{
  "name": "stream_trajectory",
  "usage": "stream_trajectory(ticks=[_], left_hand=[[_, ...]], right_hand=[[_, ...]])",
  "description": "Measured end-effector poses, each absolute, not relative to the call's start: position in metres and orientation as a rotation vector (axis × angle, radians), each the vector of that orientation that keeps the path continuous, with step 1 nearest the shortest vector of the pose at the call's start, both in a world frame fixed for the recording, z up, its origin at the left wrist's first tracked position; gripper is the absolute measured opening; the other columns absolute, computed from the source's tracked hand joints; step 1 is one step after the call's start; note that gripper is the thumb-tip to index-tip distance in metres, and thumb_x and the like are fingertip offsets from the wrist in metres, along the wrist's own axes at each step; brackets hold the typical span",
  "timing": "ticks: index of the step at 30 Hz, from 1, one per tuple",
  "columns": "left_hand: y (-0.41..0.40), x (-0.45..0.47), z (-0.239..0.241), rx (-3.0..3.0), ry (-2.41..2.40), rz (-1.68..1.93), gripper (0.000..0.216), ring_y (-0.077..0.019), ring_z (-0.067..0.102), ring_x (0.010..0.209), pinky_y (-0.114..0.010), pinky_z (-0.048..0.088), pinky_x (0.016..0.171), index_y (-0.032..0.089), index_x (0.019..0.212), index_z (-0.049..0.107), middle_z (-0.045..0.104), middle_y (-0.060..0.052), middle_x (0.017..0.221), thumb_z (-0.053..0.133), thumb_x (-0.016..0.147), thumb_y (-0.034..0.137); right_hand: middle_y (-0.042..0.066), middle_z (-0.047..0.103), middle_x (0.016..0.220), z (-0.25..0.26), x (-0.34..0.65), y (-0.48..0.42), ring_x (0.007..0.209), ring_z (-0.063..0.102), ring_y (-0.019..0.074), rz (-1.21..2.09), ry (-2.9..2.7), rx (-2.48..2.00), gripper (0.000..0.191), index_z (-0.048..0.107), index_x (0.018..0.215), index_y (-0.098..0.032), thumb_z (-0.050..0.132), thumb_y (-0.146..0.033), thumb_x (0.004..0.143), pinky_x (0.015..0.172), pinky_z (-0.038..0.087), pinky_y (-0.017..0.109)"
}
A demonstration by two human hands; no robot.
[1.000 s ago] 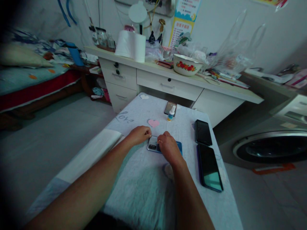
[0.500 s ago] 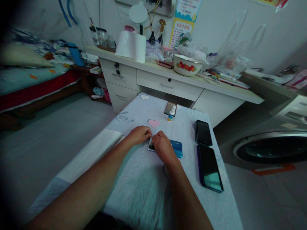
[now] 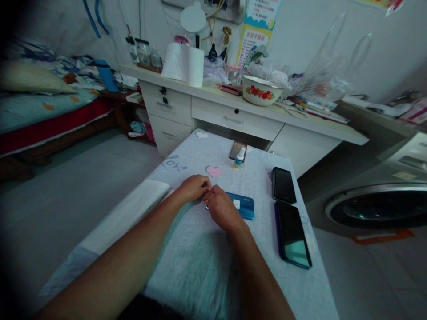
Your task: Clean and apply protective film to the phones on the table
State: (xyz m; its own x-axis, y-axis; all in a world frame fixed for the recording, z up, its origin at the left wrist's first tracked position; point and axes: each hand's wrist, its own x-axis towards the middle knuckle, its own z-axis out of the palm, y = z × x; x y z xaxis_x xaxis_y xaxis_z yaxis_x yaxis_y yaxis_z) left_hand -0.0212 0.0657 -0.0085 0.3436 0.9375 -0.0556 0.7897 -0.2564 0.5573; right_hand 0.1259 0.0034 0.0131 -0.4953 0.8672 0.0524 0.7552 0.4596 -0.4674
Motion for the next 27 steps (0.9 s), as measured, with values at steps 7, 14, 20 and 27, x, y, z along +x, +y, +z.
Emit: stream_trajectory(ticks=[7, 14, 20, 27], left_hand=[[0.0661, -0.0219, -0.0085, 2.111, 1.499, 0.406, 0.017, -0.0138, 0.061, 0.076, -0.022, 0.041, 0.065, 0.019, 0.081, 0.070, 0.072, -0.003, 0.087, 0.055, 0.074, 0.020], [0.0661, -0.0216, -0.0091, 2.123, 1.499, 0.389, 0.018, -0.0139, 0.061, 0.077, -0.022, 0.042, 0.065, 0.019, 0.082, 0.070, 0.072, -0.003, 0.088, 0.054, 0.075, 0.020], [0.0658, -0.0213, -0.0078, 2.116, 1.500, 0.382, 0.018, -0.0136, 0.061, 0.077, -0.022, 0.041, 0.065, 0.020, 0.083, 0.070, 0.072, -0.002, 0.088, 0.054, 0.074, 0.019], [0.0658, -0.0210, -0.0076, 2.130, 1.494, 0.384, 0.018, -0.0139, 0.061, 0.077, -0.022, 0.041, 0.064, 0.020, 0.083, 0.071, 0.072, -0.002, 0.089, 0.055, 0.075, 0.020]], right_hand=[[0.004, 0.053, 0.089, 0.0186, 0.1260, -0.0010, 0.081, 0.051, 0.0124, 0.606, -2.489, -1.357, 0.017, 0.063, 0.077, -0.015, 0.050, -0.008, 0.086, 0.076, 0.038, 0.024], [0.003, 0.054, 0.087, 0.0171, 0.1302, -0.0002, 0.080, 0.052, 0.0123, 0.652, -2.507, -1.288, 0.020, 0.064, 0.073, -0.016, 0.051, -0.007, 0.085, 0.077, 0.038, 0.024], [0.004, 0.054, 0.091, 0.0132, 0.1281, 0.0018, 0.080, 0.052, 0.0120, 0.602, -2.435, -1.366, 0.019, 0.066, 0.082, -0.016, 0.050, -0.008, 0.087, 0.076, 0.038, 0.024], [0.004, 0.052, 0.089, 0.0109, 0.1293, 0.0052, 0.076, 0.050, 0.0113, 0.491, -2.377, -1.455, 0.022, 0.067, 0.081, -0.016, 0.048, -0.010, 0.089, 0.071, 0.037, 0.022]])
